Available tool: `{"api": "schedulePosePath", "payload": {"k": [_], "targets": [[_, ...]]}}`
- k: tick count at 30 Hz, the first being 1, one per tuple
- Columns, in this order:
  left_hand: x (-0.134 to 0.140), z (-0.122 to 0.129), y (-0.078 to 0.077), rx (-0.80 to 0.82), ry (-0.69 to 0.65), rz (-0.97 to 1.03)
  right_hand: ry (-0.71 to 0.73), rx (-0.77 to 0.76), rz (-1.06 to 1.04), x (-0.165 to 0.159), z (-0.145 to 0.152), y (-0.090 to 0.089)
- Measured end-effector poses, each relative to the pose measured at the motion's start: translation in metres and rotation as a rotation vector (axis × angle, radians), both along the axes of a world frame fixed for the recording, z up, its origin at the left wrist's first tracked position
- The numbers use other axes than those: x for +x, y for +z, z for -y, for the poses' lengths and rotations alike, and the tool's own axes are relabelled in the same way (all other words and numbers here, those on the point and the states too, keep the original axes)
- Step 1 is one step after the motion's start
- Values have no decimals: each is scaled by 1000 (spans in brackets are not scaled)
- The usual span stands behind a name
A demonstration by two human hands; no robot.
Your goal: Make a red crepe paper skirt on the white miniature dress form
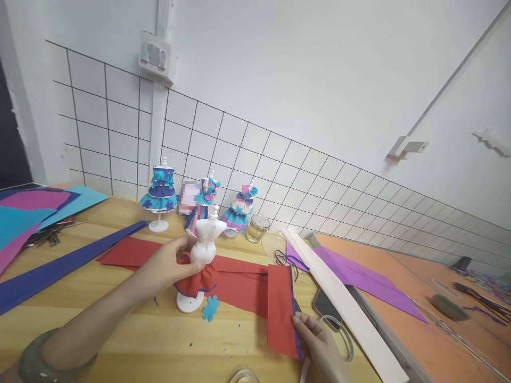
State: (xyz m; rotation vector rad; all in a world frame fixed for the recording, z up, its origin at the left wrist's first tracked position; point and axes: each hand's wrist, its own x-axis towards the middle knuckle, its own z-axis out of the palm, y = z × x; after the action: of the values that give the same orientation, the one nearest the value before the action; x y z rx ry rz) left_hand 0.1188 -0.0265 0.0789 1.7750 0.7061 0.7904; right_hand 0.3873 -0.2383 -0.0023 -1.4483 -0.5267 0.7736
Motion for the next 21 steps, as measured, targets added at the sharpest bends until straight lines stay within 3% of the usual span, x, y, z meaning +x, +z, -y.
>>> {"api": "schedulePosePath", "payload": {"k": [9, 16, 21], "targets": [[0, -3, -4, -39, 17, 17, 2, 99, -178, -9, 0, -15], [-5, -7, -3, 197, 185, -105, 83, 74, -207, -16, 3, -2], [-12, -6, 4, 150, 114, -149, 186, 70, -217, -19, 3, 5]]}}
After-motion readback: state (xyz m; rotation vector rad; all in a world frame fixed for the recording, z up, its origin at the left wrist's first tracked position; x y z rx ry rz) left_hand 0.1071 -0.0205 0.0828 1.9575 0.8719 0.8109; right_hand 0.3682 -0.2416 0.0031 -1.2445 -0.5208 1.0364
